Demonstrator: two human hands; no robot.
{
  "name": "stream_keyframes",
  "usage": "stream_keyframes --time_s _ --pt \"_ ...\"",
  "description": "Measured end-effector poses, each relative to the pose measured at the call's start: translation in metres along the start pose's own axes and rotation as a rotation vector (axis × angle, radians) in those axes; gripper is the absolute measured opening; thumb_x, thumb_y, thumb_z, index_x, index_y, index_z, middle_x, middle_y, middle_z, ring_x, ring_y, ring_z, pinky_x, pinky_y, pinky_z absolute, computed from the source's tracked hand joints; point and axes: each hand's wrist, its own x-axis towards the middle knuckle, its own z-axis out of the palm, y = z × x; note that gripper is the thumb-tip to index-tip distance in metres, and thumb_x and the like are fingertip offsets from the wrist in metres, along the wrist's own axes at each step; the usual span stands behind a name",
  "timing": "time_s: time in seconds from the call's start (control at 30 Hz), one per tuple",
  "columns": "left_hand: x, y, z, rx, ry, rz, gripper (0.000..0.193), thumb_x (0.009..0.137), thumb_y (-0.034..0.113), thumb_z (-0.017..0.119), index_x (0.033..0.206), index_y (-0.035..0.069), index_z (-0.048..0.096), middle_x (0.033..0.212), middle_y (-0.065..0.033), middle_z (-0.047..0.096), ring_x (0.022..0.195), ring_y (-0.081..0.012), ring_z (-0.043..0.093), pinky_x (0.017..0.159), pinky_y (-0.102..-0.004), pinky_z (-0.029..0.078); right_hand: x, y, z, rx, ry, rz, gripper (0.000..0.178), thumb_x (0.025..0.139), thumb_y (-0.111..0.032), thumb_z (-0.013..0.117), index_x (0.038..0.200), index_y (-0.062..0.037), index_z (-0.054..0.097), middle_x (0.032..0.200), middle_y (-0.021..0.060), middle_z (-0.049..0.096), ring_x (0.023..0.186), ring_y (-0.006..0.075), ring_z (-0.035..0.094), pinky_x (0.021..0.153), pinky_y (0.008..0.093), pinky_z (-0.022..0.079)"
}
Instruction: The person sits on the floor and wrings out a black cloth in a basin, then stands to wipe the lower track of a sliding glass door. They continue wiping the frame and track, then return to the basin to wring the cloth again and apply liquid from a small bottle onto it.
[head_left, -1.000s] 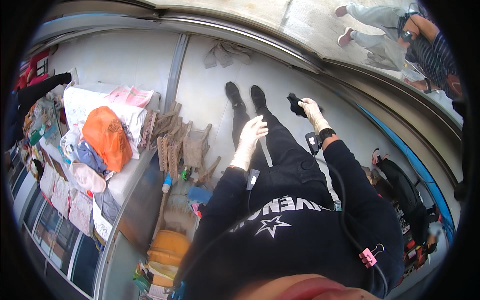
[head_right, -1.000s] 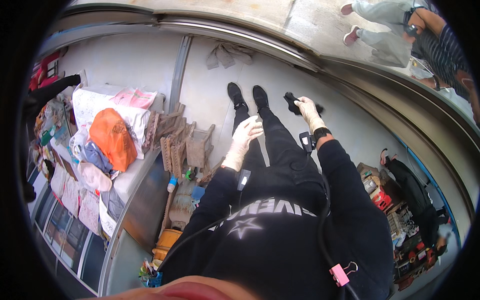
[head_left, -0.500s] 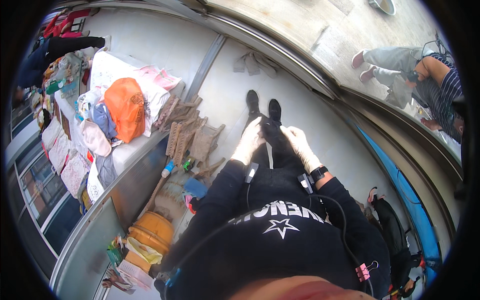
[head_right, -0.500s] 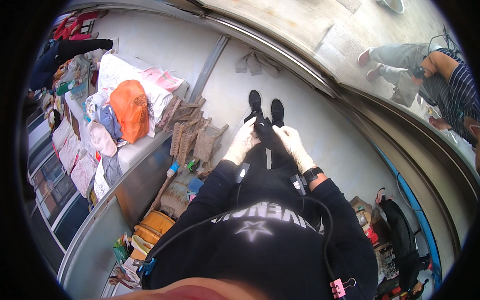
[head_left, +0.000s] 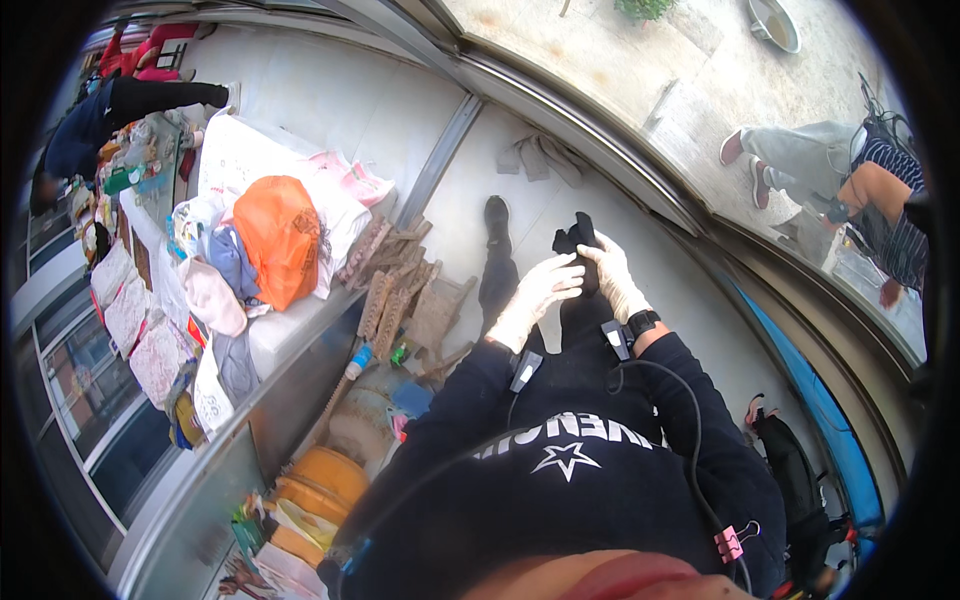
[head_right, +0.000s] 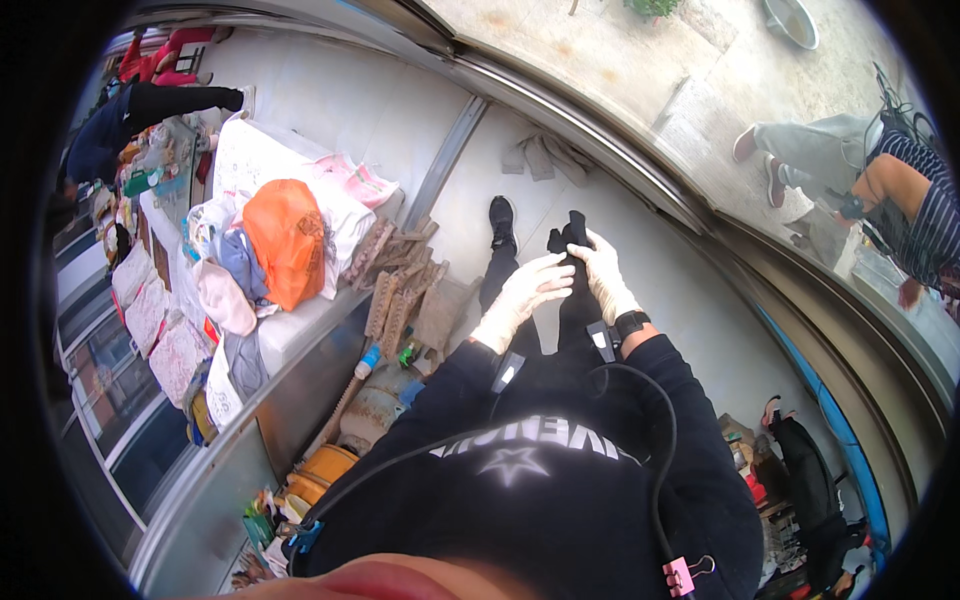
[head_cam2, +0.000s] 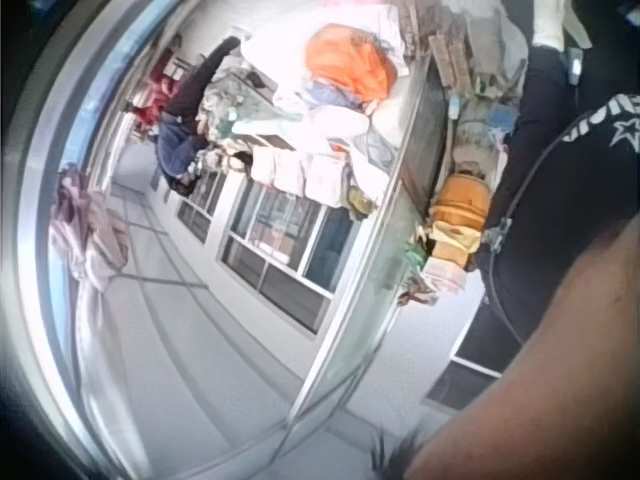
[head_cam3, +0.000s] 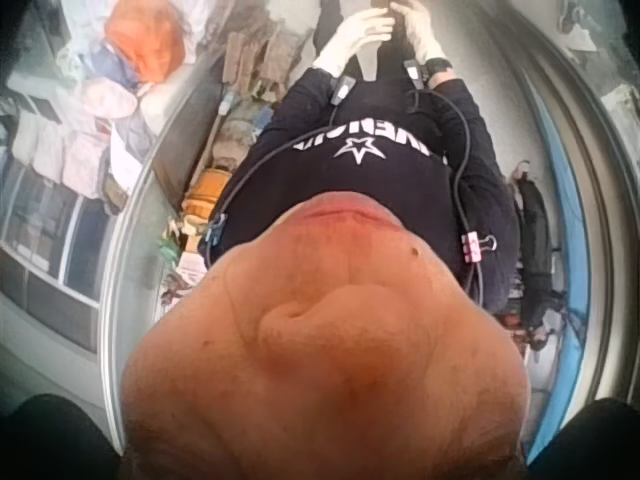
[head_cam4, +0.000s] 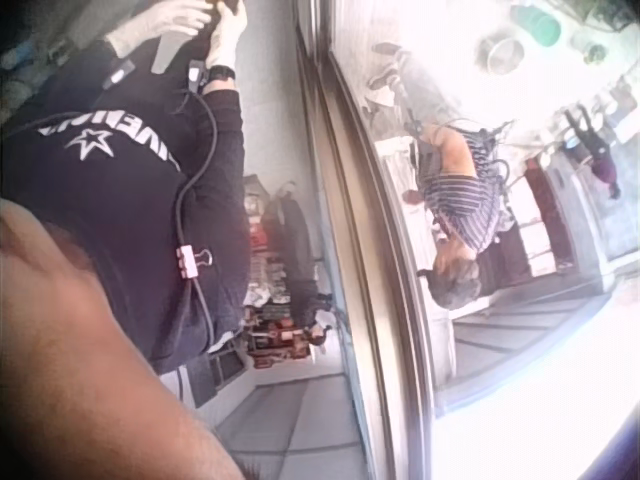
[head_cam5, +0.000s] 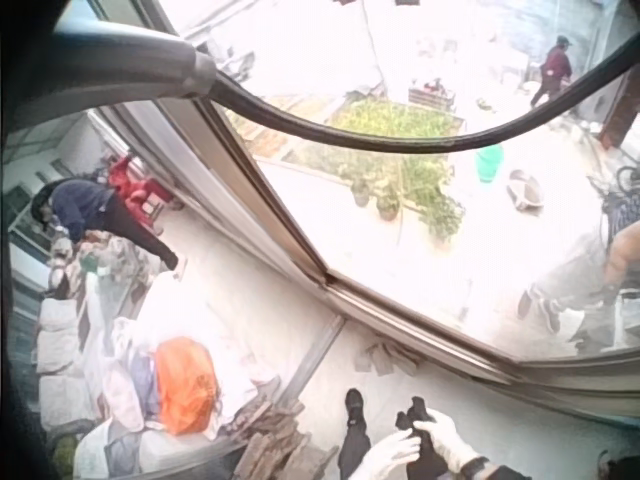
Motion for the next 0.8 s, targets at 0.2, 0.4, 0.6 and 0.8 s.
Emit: stream_keyframes --time_s 0.2,0.4,0.6,0.8 --pt "-0.017 0.065 -0.106 -0.164 0.054 0.12 0.044 0.099 0.015 0.04 0.136 -0.009 0.038 0.13 -0.0281 0.05 0.114 -0.037 0.057 0.101 -0.0433 0.047 0.079 -0.065 0.1 -0.542 0.1 -0.622 0.051 0.078 0.004 0.06 0.127 -0.0054 0.058 0.108 0.0095 0.068 0.097 0.0201 0.064 0.086 0.0296 0.05" --pt "-0.082 0.095 -0.212 -0.04 0.427 0.145 0.041 0.097 0.014 0.049 0.132 -0.006 0.044 0.126 -0.0264 0.055 0.112 -0.0369 0.058 0.095 -0.0429 0.051 0.182 -0.138 0.229 -1.082 0.224 -1.432 0.037 0.079 0.0 0.055 0.112 -0.012 0.065 0.113 0.0125 0.066 0.104 0.028 0.062 0.088 0.0378 0.05" --pt "-0.112 0.101 -0.267 -0.011 0.708 -0.097 0.044 0.094 0.014 0.058 0.131 -0.005 0.045 0.125 -0.0289 0.054 0.109 -0.0401 0.059 0.091 -0.0465 0.053 0.26 -0.137 0.257 -1.591 0.314 -1.068 0.027 0.085 -0.012 0.051 0.109 -0.006 0.059 0.1 0.0121 0.063 0.087 0.0304 0.063 0.076 0.0405 0.052" --pt "-0.094 0.119 -0.27 0.071 0.52 -0.136 0.043 0.094 0.014 0.058 0.131 -0.006 0.045 0.123 -0.0283 0.054 0.106 -0.0399 0.06 0.091 -0.0467 0.053 0.204 -0.114 0.126 -1.718 0.482 -0.923 0.034 0.081 -0.01 0.051 0.114 -0.0067 0.058 0.106 0.0118 0.063 0.094 0.029 0.06 0.08 0.0404 0.048"
